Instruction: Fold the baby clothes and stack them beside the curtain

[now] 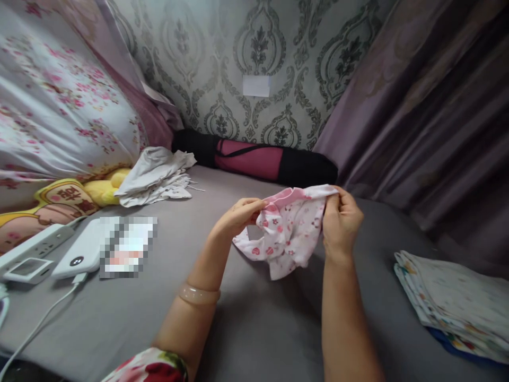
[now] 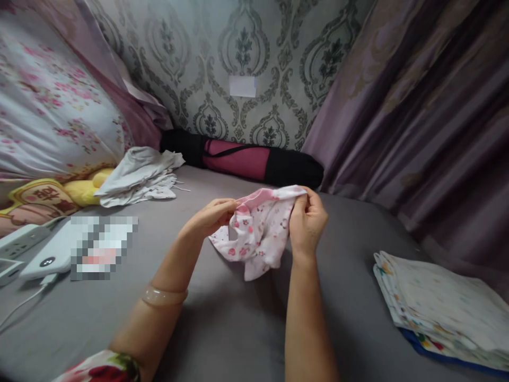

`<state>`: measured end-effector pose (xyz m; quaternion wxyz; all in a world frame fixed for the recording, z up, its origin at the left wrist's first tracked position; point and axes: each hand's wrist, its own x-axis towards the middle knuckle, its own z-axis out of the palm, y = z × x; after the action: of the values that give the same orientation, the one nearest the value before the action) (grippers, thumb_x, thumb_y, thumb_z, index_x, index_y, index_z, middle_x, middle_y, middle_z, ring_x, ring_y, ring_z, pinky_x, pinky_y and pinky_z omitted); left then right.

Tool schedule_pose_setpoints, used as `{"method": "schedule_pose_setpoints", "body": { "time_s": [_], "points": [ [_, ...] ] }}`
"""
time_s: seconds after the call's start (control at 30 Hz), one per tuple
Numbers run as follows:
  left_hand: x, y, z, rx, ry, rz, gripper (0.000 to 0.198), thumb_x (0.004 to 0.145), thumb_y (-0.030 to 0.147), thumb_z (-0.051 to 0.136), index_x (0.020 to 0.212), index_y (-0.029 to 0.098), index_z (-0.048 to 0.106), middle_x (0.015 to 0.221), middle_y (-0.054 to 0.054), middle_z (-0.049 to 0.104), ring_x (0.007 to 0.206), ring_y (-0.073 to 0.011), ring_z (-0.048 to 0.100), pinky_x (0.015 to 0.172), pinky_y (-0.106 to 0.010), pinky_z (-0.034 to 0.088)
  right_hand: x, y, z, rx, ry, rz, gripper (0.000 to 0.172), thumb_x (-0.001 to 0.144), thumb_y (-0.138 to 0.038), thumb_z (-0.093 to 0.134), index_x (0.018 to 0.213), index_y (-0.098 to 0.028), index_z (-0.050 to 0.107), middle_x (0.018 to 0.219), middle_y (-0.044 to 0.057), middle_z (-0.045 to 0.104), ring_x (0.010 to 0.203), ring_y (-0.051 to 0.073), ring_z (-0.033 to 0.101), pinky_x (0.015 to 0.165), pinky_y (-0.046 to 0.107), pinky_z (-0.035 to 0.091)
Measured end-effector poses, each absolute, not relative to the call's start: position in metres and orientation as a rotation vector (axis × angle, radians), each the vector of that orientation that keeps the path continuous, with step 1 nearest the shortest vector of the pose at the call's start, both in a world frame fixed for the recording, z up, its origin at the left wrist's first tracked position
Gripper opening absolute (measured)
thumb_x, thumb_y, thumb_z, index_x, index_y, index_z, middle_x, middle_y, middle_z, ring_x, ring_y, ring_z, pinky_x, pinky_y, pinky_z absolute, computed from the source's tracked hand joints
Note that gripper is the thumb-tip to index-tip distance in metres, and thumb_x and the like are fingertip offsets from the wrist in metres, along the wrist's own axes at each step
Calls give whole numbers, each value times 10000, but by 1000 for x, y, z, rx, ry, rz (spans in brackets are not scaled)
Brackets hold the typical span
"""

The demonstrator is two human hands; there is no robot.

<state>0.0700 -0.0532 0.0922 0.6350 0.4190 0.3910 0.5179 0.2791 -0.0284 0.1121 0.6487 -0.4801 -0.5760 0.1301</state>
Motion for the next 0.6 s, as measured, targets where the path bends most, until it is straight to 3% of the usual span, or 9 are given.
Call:
{"method": "schedule_pose_setpoints", "body": {
  "time_s": [0.13,0.23,0.3,0.37,0.43,0.6],
  "points": [
    [69,-51,89,870,812,1244,201,690,313,736,753,136,663,688,-23,621,601,-116,577,579,-245,501,262,-36,113,-1065,-1638,254,502,931,-357,427,1415,-228,425,1295,108,582,1170,229,556,953,418,465],
    [67,-44,81,725,906,1287,121,705,244,688,753,137,664,653,-17,616,555,-115,565,524,-239,486,251,-37,109,-1109,-1777,111,519,907,-294,440,1419,-211,424,1428,134,461,1327,255,411,1063,476,364],
    [67,-39,75,625,949,1310,82,708,199,658,768,143,655,667,-20,626,556,-120,575,510,-238,488,247,-36,105,-1121,-1726,61,410,908,-276,427,1286,-177,552,1327,153,540,1258,257,474,1046,463,376],
    [66,-35,71,548,958,1334,74,704,163,647,776,151,637,689,-21,637,574,-123,592,520,-238,503,243,-36,100,-1147,-1724,147,307,923,-302,427,1091,-172,648,1094,127,653,1040,231,600,938,406,453],
    [66,-33,69,509,954,1350,76,706,147,644,777,153,621,692,-15,638,579,-121,599,529,-236,516,240,-37,94,-1191,-1841,342,257,914,-351,480,958,-190,675,905,71,688,834,194,637,809,345,486],
    [66,-34,71,526,945,1347,79,722,122,627,797,137,608,683,-9,629,564,-112,599,513,-220,518,235,-34,74,-1245,-2086,621,196,829,-366,617,915,-200,677,886,40,702,798,179,624,722,287,449]
  ]
}}
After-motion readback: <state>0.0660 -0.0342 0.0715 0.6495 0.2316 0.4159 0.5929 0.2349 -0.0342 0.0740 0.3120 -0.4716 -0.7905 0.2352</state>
